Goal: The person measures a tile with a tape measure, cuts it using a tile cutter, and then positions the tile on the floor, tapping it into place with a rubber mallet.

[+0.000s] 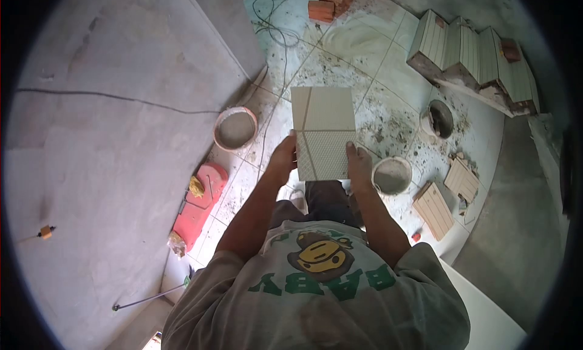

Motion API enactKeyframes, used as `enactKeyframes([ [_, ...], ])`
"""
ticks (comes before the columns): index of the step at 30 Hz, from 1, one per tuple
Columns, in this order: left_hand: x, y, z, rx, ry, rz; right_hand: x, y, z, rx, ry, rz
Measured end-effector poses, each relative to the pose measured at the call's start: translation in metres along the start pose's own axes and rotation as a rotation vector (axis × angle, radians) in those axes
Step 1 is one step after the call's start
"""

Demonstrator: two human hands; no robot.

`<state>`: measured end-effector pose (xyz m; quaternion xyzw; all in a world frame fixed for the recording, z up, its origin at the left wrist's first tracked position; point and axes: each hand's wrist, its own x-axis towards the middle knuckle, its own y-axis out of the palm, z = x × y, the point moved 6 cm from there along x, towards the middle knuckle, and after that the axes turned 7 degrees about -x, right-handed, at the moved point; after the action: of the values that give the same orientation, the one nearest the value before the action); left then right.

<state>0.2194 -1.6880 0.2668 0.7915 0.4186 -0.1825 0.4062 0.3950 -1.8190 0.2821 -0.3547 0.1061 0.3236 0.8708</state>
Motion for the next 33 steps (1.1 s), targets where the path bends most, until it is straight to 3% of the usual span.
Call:
enactKeyframes([
  [2,0.042,0.001,-0.011,-0.028,0.056,0.016,0.020,0.018,0.000,0.015,0.004,0.007],
  [4,0.074,0.002,-0.042,0.326,0.364,-0.117,0.044,0.026,0.015,0.026,0.001,0.010],
  [5,0.088,0.013,-0.059,0.326,0.376,-0.113,0.055,0.028,0.032,0.115,-0.008,0.061],
  [7,0.119,0.027,-0.088,0.157,0.214,-0.267,0.098,0.029,0.057,0.206,-0.028,0.116],
  [9,0.176,0.032,-0.101,0.092,0.231,-0.243,0.153,0.033,0.073,0.246,0.091,0.356],
  [11,0.225,0.053,-0.133,0.188,0.241,-0.275,0.223,0.030,0.095,0.347,0.000,0.339],
  [13,0.260,0.085,-0.174,0.186,0.205,-0.277,0.285,0.019,0.115,0.214,0.006,0.451],
  [15,0.293,0.111,-0.214,0.205,0.226,-0.208,0.332,-0.008,0.186,0.228,0.062,0.559],
  [20,0.372,0.130,-0.304,0.102,0.267,-0.193,0.444,-0.008,0.330,0.384,-0.101,0.616],
  [23,0.414,0.128,-0.351,-0.085,0.281,-0.199,0.500,0.024,0.367,0.329,-0.106,0.707],
  [27,0.479,0.108,-0.425,0.059,0.340,-0.256,0.572,0.081,0.386,0.274,-0.130,0.699],
  [29,0.512,0.109,-0.467,0.524,0.450,-0.303,0.605,0.102,0.407,0.307,-0.094,0.637],
  [31,0.531,0.112,-0.488,0.355,0.286,-0.301,0.624,0.112,0.433,0.490,0.024,0.736],
  [32,0.534,0.114,-0.506,0.209,0.171,-0.287,0.633,0.116,0.441,0.498,0.015,0.743],
  [33,0.541,0.114,-0.515,0.207,0.187,-0.297,0.652,0.119,0.445,0.377,0.018,0.742],
])
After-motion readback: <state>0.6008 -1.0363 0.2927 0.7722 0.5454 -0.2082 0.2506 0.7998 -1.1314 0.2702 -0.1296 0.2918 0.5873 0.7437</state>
